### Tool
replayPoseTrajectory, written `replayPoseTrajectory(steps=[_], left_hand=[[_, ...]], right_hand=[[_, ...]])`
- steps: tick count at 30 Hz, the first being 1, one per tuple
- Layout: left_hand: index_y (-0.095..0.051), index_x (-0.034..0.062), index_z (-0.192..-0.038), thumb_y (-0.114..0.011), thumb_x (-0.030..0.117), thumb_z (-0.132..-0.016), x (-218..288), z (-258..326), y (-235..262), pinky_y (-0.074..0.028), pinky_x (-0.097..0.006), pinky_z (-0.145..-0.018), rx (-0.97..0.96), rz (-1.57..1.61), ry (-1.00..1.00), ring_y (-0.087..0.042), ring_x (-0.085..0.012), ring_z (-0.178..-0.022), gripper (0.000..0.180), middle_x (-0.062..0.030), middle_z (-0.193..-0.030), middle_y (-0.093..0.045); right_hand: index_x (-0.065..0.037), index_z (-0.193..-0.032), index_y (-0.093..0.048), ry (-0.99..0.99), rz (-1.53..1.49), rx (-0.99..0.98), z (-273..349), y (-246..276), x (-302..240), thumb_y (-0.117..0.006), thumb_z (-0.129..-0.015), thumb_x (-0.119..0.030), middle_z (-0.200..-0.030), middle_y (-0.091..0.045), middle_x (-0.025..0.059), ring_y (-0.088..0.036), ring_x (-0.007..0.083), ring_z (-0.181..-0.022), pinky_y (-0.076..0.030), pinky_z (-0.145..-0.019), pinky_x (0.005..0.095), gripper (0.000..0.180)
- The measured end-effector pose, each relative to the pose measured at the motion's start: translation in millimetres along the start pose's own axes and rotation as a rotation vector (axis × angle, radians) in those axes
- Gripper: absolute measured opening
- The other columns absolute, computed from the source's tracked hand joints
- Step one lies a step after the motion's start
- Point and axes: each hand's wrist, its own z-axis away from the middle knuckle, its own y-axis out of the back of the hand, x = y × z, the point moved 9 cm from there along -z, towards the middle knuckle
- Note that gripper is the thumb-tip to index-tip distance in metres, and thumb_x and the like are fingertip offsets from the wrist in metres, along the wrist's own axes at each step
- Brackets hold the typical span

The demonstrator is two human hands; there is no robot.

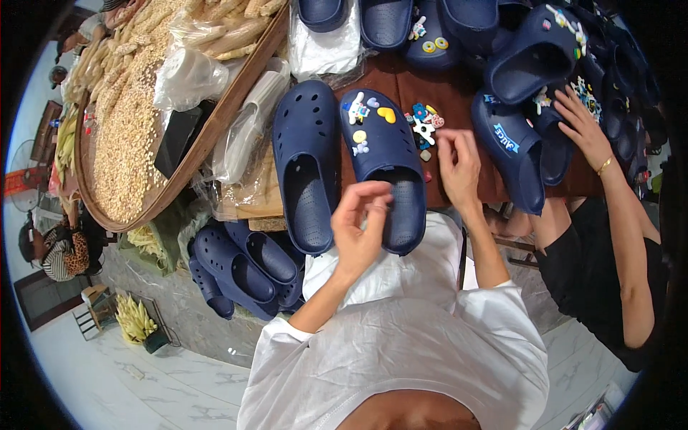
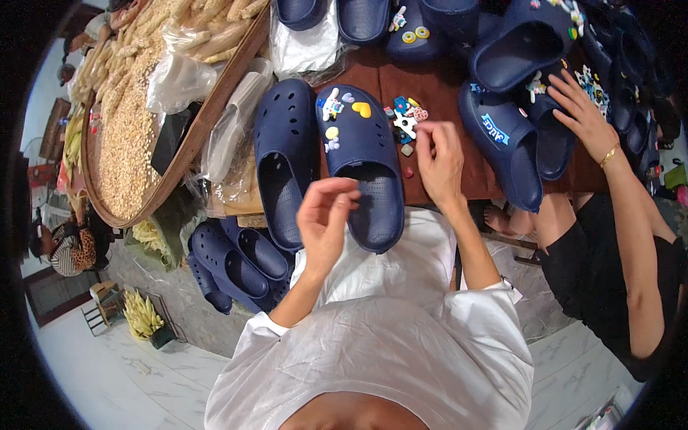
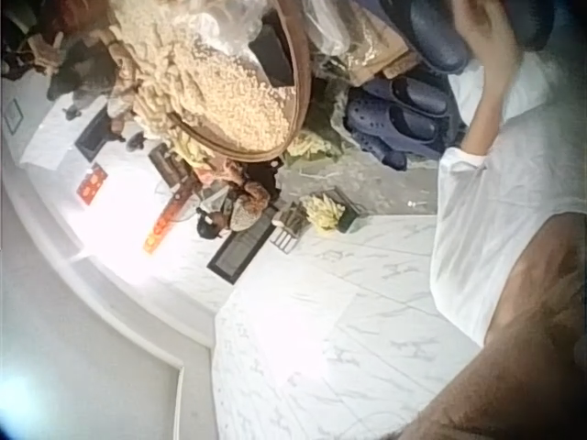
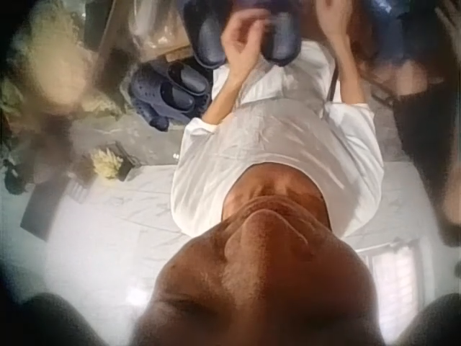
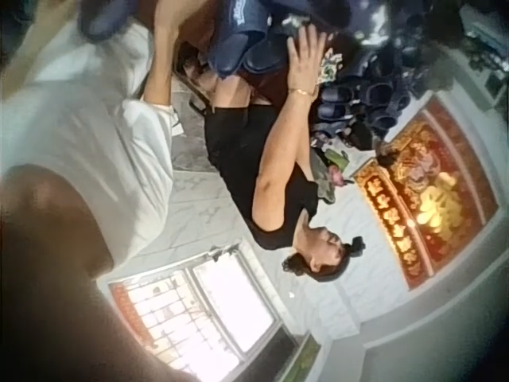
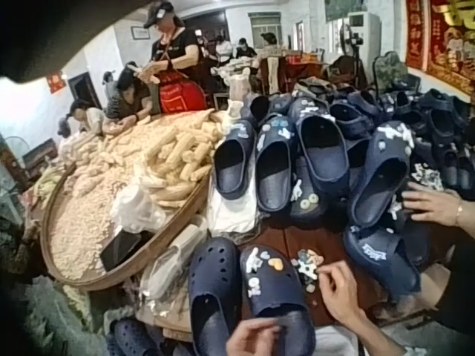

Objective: Decorating blue clog shoes by pushing plastic charms into the ventilation holes.

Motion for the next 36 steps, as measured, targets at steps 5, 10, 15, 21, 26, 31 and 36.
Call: replayPoseTrajectory(steps=[5, 10, 15, 21, 26, 31, 36], left_hand=[[-0.062, -0.0022, -0.118, -0.061, 0.001, -0.092, 33, -36, 28, -0.052, -0.027, -0.085, 0.139, -0.514, -0.207, -0.067, -0.0152, -0.094, 0.026, -0.0104, -0.105, -0.068], [-0.063, 0.0009, -0.122, -0.065, 0.002, -0.089, 36, -51, 17, -0.053, -0.029, -0.083, 0.116, -0.693, -0.206, -0.069, -0.0185, -0.091, 0.033, -0.0133, -0.103, -0.069], [-0.065, -0.0005, -0.119, -0.071, 0.008, -0.087, 30, -64, 16, -0.053, -0.032, -0.073, 0.104, -0.806, -0.279, -0.067, -0.0220, -0.079, 0.034, -0.0146, -0.097, -0.069], [-0.067, -0.0010, -0.112, -0.075, 0.014, -0.084, 39, -68, 10, -0.052, -0.035, -0.070, 0.122, -0.885, -0.332, -0.065, -0.0260, -0.074, 0.033, -0.0165, -0.092, -0.067], [-0.064, -0.0017, -0.100, -0.073, 0.017, -0.085, 35, -83, 4, -0.050, -0.045, -0.071, -0.017, -0.960, -0.255, -0.064, -0.0363, -0.081, 0.026, -0.0184, -0.086, -0.064], [-0.063, -0.0013, -0.094, -0.067, 0.010, -0.086, 35, -83, 0, -0.051, -0.048, -0.069, -0.043, -1.028, -0.357, -0.064, -0.0380, -0.076, 0.014, -0.0197, -0.079, -0.062], [-0.066, -0.0009, -0.100, -0.061, 0.004, -0.089, 38, -80, -6, -0.051, -0.047, -0.069, -0.076, -1.107, -0.362, -0.066, -0.0385, -0.077, 0.013, -0.0212, -0.083, -0.067]], right_hand=[[-0.004, -0.101, -0.062, -0.162, -0.105, -0.341, 47, -18, -2, -0.069, -0.086, -0.007, -0.090, -0.057, 0.0101, -0.062, 0.0253, -0.079, -0.049, -0.068, 0.0357, 0.017], [-0.004, -0.104, -0.061, -0.029, -0.057, -0.366, 44, -19, -5, -0.070, -0.086, -0.007, -0.092, -0.058, 0.0125, -0.062, 0.0318, -0.083, -0.049, -0.072, 0.0397, 0.020], [-0.005, -0.102, -0.064, -0.128, -0.055, -0.228, 16, -18, -4, -0.068, -0.089, -0.010, -0.090, -0.056, 0.0105, -0.062, 0.0242, -0.077, -0.049, -0.067, 0.0375, 0.015], [-0.003, -0.101, -0.065, -0.193, -0.315, -0.314, -25, -42, -31, -0.069, -0.090, -0.013, -0.093, -0.061, 0.0070, -0.061, 0.0166, -0.076, -0.050, -0.068, 0.0294, 0.016], [-0.003, -0.100, -0.065, -0.090, -0.329, -0.510, -36, -63, -52, -0.068, -0.090, -0.017, -0.090, -0.061, 0.0083, -0.061, 0.0207, -0.080, -0.049, -0.071, 0.0328, 0.017], [-0.004, -0.097, -0.065, 0.025, -0.232, -0.447, -30, -59, -61, -0.063, -0.092, -0.017, -0.092, -0.060, 0.0121, -0.060, 0.0312, -0.090, -0.046, -0.079, 0.0410, 0.014], [-0.002, -0.094, -0.066, -0.018, -0.320, -0.309, -26, -47, -52, -0.058, -0.095, -0.014, -0.089, -0.061, 0.0149, -0.061, 0.0327, -0.085, -0.047, -0.098, 0.0402, 0.015]])
